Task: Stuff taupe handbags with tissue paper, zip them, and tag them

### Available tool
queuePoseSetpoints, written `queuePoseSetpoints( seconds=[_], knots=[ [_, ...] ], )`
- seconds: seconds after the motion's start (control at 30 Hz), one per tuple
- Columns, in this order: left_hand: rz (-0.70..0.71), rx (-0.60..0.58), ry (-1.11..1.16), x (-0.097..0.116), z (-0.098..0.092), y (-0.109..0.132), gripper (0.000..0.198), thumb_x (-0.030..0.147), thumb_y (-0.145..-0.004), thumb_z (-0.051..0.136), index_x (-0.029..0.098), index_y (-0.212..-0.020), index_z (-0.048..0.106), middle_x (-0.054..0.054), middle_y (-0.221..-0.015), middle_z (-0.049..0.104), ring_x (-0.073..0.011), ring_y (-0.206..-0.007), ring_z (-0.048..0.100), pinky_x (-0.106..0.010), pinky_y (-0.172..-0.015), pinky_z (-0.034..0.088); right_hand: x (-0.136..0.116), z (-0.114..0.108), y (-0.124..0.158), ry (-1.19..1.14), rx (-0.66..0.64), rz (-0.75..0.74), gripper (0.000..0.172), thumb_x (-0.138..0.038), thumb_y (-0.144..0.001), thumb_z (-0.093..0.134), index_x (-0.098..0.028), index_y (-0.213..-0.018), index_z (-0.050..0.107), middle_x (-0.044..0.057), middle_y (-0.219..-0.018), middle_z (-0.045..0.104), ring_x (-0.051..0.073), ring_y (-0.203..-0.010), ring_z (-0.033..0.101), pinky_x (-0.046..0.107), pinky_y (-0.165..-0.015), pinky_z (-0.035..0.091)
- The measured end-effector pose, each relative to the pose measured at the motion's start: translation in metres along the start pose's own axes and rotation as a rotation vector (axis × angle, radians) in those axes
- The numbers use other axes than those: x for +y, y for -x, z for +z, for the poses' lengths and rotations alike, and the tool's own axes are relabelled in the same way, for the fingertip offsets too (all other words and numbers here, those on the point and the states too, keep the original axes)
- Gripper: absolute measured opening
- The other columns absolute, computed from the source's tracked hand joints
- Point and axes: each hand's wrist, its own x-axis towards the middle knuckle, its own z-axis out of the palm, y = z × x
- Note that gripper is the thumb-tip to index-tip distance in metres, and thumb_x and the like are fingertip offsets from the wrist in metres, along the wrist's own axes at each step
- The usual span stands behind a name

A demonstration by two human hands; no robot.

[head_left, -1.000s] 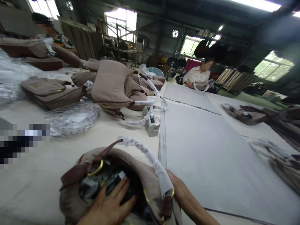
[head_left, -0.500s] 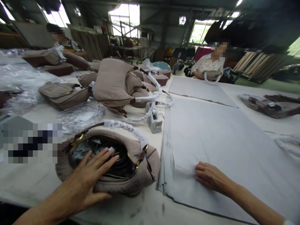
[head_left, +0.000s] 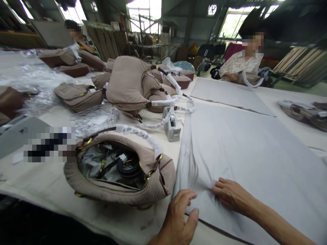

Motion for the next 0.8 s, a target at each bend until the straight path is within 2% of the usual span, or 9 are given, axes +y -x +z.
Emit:
queuePoseSetpoints(
  seconds=[0.1,0.17,0.3,0.4,0.5,0.57,0.63,0.67,0.8],
  knots=[
    [-0.213,0.016,0.103,0.000,0.014,-0.034,0.041,0.022,-0.080,0.049,0.010,-0.118,0.054,-0.013,-0.115,0.059,-0.0201,-0.104,0.056,-0.029,-0.087,0.048,0.000,0.002,0.001,0.007,-0.007,0.002,0.022,-0.005,-0.069,0.045,-0.020,-0.080,0.057,0.005,-0.079,0.061,0.020,-0.075,0.052,0.031,-0.064,0.038],
    [-0.332,-0.002,0.044,-0.002,0.024,-0.051,0.046,0.027,-0.078,0.052,0.009,-0.121,0.053,-0.013,-0.115,0.060,-0.0213,-0.099,0.058,-0.030,-0.083,0.048,-0.001,0.002,0.002,0.014,-0.030,0.016,0.022,-0.006,-0.071,0.045,-0.019,-0.082,0.058,0.006,-0.081,0.062,0.021,-0.077,0.053,0.032,-0.066,0.040],
    [-0.403,-0.125,-0.157,-0.011,0.048,-0.072,0.030,0.024,-0.073,0.053,0.014,-0.098,0.066,-0.007,-0.081,0.068,-0.0211,-0.073,0.061,-0.032,-0.071,0.046,-0.003,-0.003,0.003,-0.068,-0.031,0.107,0.022,-0.007,-0.075,0.043,-0.019,-0.083,0.059,0.005,-0.083,0.062,0.021,-0.081,0.054,0.033,-0.071,0.041],
    [-0.364,-0.130,-0.205,-0.014,0.060,-0.074,0.025,0.021,-0.074,0.050,0.016,-0.093,0.066,-0.006,-0.075,0.065,-0.0220,-0.074,0.060,-0.033,-0.072,0.045,-0.006,-0.011,0.005,-0.219,0.013,0.232,0.023,-0.013,-0.085,0.038,-0.020,-0.081,0.059,0.004,-0.079,0.061,0.019,-0.079,0.055,0.031,-0.072,0.041],
    [-0.248,-0.096,-0.209,-0.013,0.063,-0.068,0.028,0.020,-0.077,0.048,0.017,-0.100,0.064,-0.008,-0.094,0.063,-0.0212,-0.087,0.058,-0.031,-0.081,0.043,-0.009,-0.018,0.003,-0.255,0.020,0.267,0.021,-0.015,-0.084,0.039,-0.019,-0.077,0.059,0.004,-0.077,0.061,0.019,-0.079,0.055,0.031,-0.072,0.041],
    [-0.222,0.010,-0.161,-0.013,0.062,-0.064,0.041,0.017,-0.077,0.048,0.015,-0.117,0.055,-0.011,-0.111,0.056,-0.0195,-0.091,0.056,-0.029,-0.085,0.042,-0.010,-0.020,0.001,-0.249,0.009,0.267,0.019,-0.015,-0.082,0.040,-0.018,-0.075,0.058,0.004,-0.077,0.061,0.019,-0.079,0.056,0.030,-0.071,0.042],
    [-0.306,0.121,-0.104,-0.014,0.061,-0.065,0.058,0.015,-0.076,0.048,0.010,-0.133,0.039,-0.014,-0.120,0.049,-0.0187,-0.091,0.054,-0.028,-0.085,0.043,-0.010,-0.019,0.001,-0.248,0.001,0.269,0.019,-0.014,-0.081,0.040,-0.018,-0.073,0.057,0.004,-0.076,0.061,0.019,-0.078,0.056,0.030,-0.070,0.042],
    [-0.365,0.131,-0.089,-0.015,0.062,-0.067,0.061,0.015,-0.075,0.050,0.009,-0.134,0.036,-0.015,-0.119,0.049,-0.0187,-0.090,0.054,-0.028,-0.085,0.043,-0.010,-0.018,0.004,-0.247,0.001,0.271,0.019,-0.013,-0.081,0.040,-0.018,-0.073,0.057,0.004,-0.076,0.061,0.019,-0.078,0.056,0.030,-0.070,0.042],
    [-0.516,0.073,-0.068,-0.014,0.059,-0.079,0.050,0.020,-0.075,0.055,0.009,-0.123,0.048,-0.011,-0.100,0.057,-0.0212,-0.093,0.053,-0.032,-0.088,0.040,-0.010,-0.008,0.013,-0.230,0.054,0.240,0.019,-0.013,-0.082,0.043,-0.020,-0.076,0.059,0.004,-0.076,0.062,0.019,-0.077,0.057,0.032,-0.070,0.045]
  ],
)
